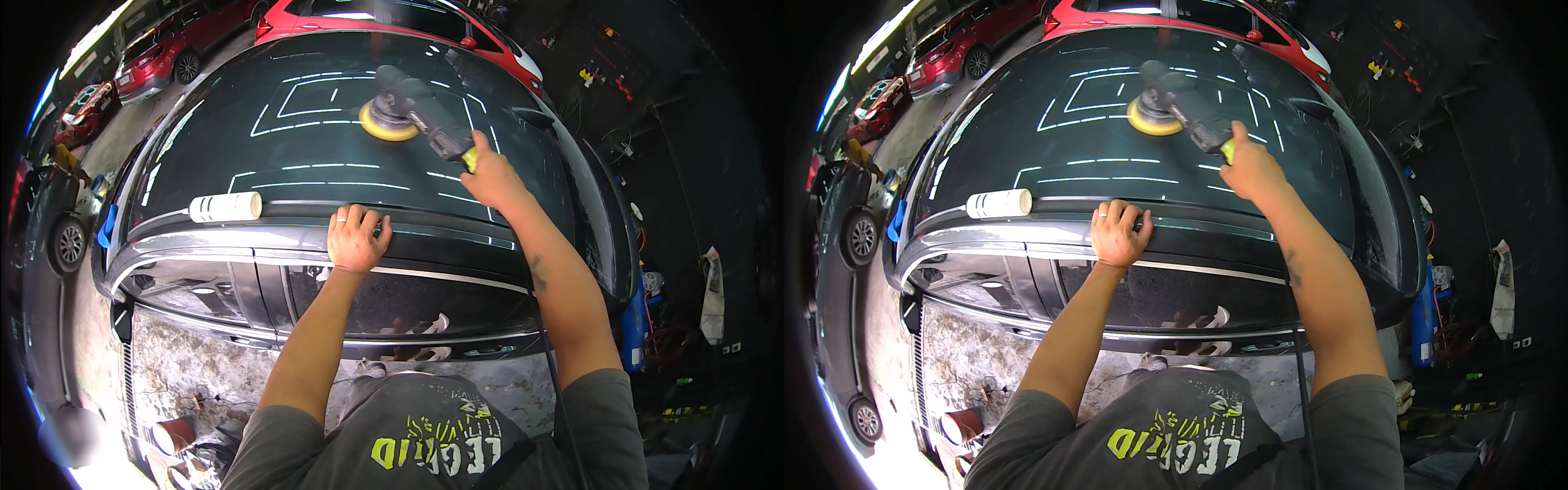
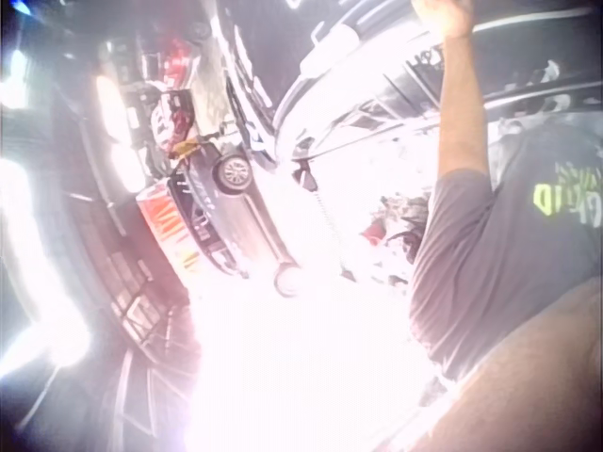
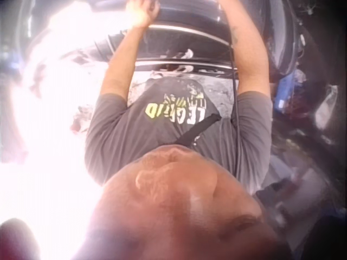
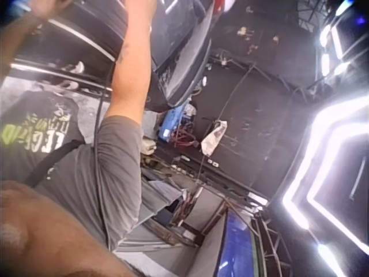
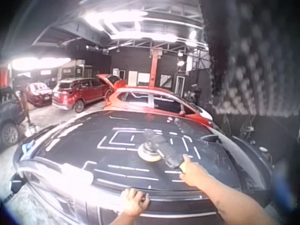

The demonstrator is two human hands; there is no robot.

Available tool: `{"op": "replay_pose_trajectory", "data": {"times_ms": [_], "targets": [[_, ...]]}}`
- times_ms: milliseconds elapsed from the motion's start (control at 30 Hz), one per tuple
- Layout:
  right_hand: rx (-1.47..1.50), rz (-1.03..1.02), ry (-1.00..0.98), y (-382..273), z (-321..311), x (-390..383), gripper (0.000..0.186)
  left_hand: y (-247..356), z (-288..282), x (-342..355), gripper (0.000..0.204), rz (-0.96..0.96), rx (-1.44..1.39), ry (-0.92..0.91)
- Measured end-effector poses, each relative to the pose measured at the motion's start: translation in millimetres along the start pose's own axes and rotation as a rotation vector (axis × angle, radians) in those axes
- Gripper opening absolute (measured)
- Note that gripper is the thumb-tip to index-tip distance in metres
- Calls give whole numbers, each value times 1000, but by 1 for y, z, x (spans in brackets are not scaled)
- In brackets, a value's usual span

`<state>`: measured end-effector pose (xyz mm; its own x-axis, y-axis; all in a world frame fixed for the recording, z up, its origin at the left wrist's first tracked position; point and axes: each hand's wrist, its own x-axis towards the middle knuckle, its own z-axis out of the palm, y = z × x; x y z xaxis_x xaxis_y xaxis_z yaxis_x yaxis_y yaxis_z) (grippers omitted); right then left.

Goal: The person uses a rotary polisher with a yellow pad to buff the hood of a dark-colored car. They move the polisher in overlapping passes across the surface and briefly apply a liquid from a white bottle before continuing to polish.

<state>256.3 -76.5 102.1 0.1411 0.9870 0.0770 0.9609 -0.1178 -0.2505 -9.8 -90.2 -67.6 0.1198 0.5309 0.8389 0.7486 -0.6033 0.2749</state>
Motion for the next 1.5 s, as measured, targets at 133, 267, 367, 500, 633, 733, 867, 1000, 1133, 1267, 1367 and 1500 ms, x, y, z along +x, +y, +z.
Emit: {"op": "replay_pose_trajectory", "data": {"times_ms": [133, 267, 367, 500, 633, 733, 867, 1000, 1133, 1267, 1367, 1500], "targets": [[-5, 89, 43, 41, -8, -16, 95, 0, 0, -1, 19, -7, -6, 26], [67, 271, 9, 73, -29, -28, 97, -2, 0, 0, 19, -3, 0, 27], [67, 350, 33, 98, -31, -38, 97, 2, 0, 2, 19, 1, 0, 37], [71, 327, 41, 88, -36, -45, 96, -1, 0, 0, 19, 9, 2, 28], [24, 178, 44, 61, -29, -56, 95, -2, 1, -2, 19, 22, -7, 45], [4, 88, 2, 32, -16, -60, 94, -2, 1, -1, 19, 17, -6, 38], [0, 21, -54, -13, -5, -42, 91, -2, -1, 0, 18, 9, 2, 18], [-5, -3, -39, -34, 3, -8, 92, -1, -3, 2, 18, 5, -4, -1], [0, -14, -7, -36, 2, 23, 91, -1, -4, 3, 18, 14, -3, 19], [-7, 67, -14, -19, -6, 38, 87, 0, 1, 1, 18, 11, -27, 31], [11, 97, 6, -8, -12, 38, 90, -2, 1, -1, 19, 12, -18, 38], [46, 162, -25, 3, -17, 43, 87, -2, 1, -1, 19, 18, -10, 38]]}}
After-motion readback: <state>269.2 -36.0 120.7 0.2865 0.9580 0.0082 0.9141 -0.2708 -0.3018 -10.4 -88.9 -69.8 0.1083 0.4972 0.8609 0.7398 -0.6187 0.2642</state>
